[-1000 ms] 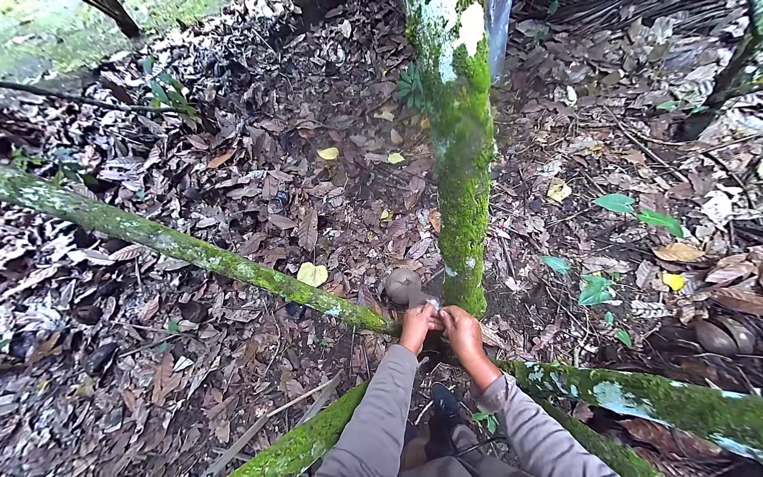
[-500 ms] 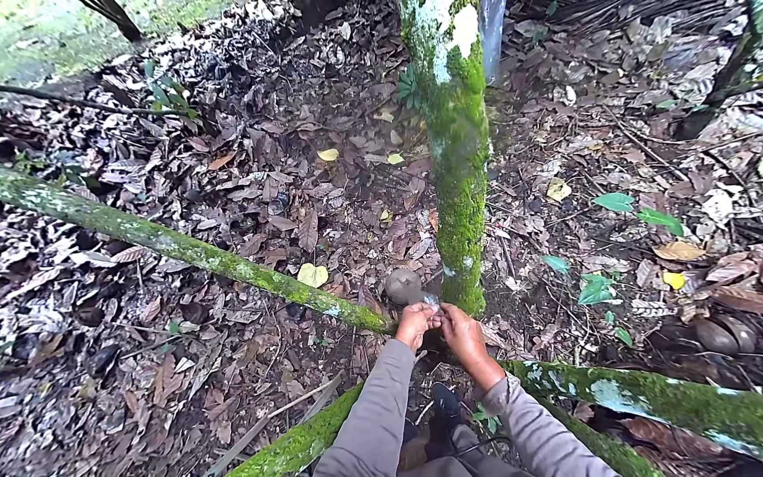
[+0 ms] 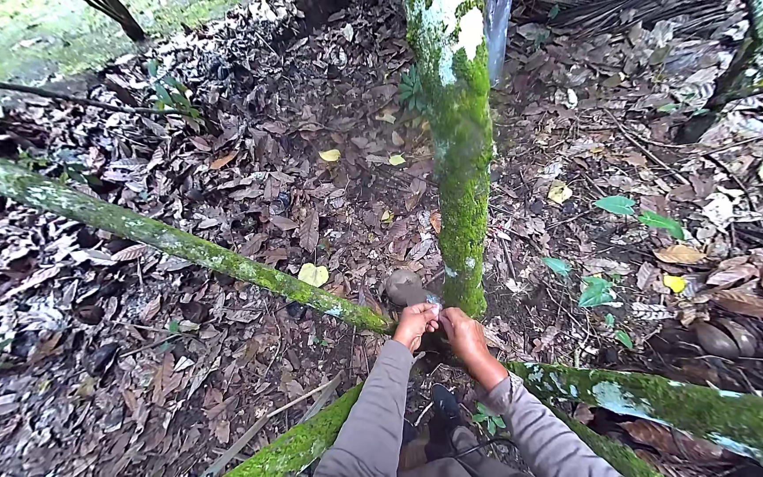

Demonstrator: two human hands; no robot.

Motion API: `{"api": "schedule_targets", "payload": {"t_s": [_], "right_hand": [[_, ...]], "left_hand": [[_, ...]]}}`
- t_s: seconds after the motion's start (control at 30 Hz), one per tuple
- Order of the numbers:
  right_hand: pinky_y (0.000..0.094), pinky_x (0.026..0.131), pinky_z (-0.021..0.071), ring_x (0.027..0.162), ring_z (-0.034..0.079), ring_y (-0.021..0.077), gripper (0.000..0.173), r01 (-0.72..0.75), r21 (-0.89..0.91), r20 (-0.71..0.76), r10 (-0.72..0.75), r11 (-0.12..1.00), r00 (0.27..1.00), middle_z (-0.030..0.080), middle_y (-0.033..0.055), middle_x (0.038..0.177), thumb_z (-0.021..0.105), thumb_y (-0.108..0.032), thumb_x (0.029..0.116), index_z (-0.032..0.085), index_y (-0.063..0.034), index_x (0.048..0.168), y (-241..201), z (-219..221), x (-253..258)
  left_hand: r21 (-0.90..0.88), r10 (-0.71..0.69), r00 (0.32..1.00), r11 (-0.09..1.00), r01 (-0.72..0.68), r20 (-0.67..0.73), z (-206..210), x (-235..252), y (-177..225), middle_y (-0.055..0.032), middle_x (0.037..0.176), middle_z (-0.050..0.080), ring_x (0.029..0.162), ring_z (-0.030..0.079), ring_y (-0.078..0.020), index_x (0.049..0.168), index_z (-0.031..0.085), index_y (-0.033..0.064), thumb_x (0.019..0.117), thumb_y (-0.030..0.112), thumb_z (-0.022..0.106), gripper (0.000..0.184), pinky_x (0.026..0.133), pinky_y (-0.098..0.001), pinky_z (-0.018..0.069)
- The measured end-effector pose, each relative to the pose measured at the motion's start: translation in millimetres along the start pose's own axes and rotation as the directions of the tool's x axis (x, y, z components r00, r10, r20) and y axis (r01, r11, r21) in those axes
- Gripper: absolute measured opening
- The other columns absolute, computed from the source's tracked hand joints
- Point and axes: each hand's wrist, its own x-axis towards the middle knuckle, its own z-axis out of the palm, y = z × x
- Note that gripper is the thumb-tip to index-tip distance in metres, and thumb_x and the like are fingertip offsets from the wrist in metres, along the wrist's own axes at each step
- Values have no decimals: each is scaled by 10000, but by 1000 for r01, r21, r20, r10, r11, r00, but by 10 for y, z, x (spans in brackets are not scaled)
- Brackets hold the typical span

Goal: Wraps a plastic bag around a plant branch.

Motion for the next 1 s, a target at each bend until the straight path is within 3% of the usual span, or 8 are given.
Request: {"api": "schedule_targets", "payload": {"t_s": [0.13, 0.27, 0.43, 0.57, 0.63, 0.7, 0.73, 1.0], "right_hand": [[506, 718, 602, 823, 731, 345, 209, 114, -28, -107, -116, 993, 987, 710, 174, 1122, 546, -105, 1021, 733, -12, 1022, -10, -27, 102], [492, 839, 600, 970, 744, 325, 249, 167, 29, -43, -166, 986, 985, 708, 146, 1261, 498, -91, 1039, 728, -12, 1093, -2, -2, 215], [487, 825, 577, 850, 718, 312, 278, 16, 133, 175, -39, 991, 984, 719, 180, 1044, 466, -168, 1071, 670, -13, 1180, -28, -44, 368], [492, 837, 563, 864, 709, 328, 285, -80, 78, 222, 61, 994, 973, 706, 196, 1060, 433, -164, 1088, 643, -14, 1210, -142, -69, 405], [496, 864, 558, 913, 711, 333, 294, -116, 48, 221, 102, 992, 970, 706, 194, 1092, 428, -170, 1091, 642, -20, 1226, -199, -59, 422], [504, 892, 553, 972, 711, 344, 296, -133, 34, 195, 124, 990, 973, 708, 197, 1115, 429, -174, 1090, 647, -22, 1221, -227, -28, 425], [504, 903, 552, 996, 711, 345, 294, -134, 34, 173, 126, 990, 977, 711, 195, 1121, 432, -173, 1088, 652, -22, 1211, -232, -11, 420], [508, 911, 555, 1002, 712, 339, 259, -132, 63, 71, 128, 989, 989, 724, 191, 1070, 488, -135, 1051, 704, 1, 1095, -304, 38, 425]], "left_hand": [[76, 62, 993, 995, -70, 101, -88, 15, -34, -57, 785, 676, 623, 628, -97, 1063, 673, -67, 990, -16, 601, 114, 616, -244, 553], [212, 127, 983, 965, -154, 136, -131, 26, -11, -41, 752, 688, 589, 628, -86, 1006, 673, -62, 923, -33, 671, 88, 585, -238, 549], [411, 159, 982, 892, -186, 101, -151, 28, 50, -42, 746, 667, 569, 617, -89, 999, 640, -42, 903, 26, 714, 139, 572, -242, 542], [616, 247, 967, 754, -230, 59, -97, 49, 53, -74, 807, 667, 646, 633, -112, 1045, 663, -41, 972, 82, 615, 151, 649, -272, 551], [718, 339, 939, 640, -273, 56, -84, 60, 19, -138, 914, 694, 798, 677, -186, 1051, 688, -51, 982, 85, 567, 195, 789, -342, 565], [781, 410, 911, 551, -293, 53, -57, 39, -1, -215, 1040, 716, 1005, 695, -293, 1072, 703, -78, 987, 73, 540, 238, 966, -427, 522], [801, 432, 901, 524, -290, 43, -37, 29, -10, -222, 1068, 717, 1052, 691, -312, 1079, 704, -79, 992, 75, 532, 246, 1002, -441, 509], [794, 664, 734, 518, -318, -139, 103, 43, -253, -206, 1003, 747, 964, 738, -317, 1003, 742, -58, 973, 54, 604, 179, 927, -462, 572]]}}
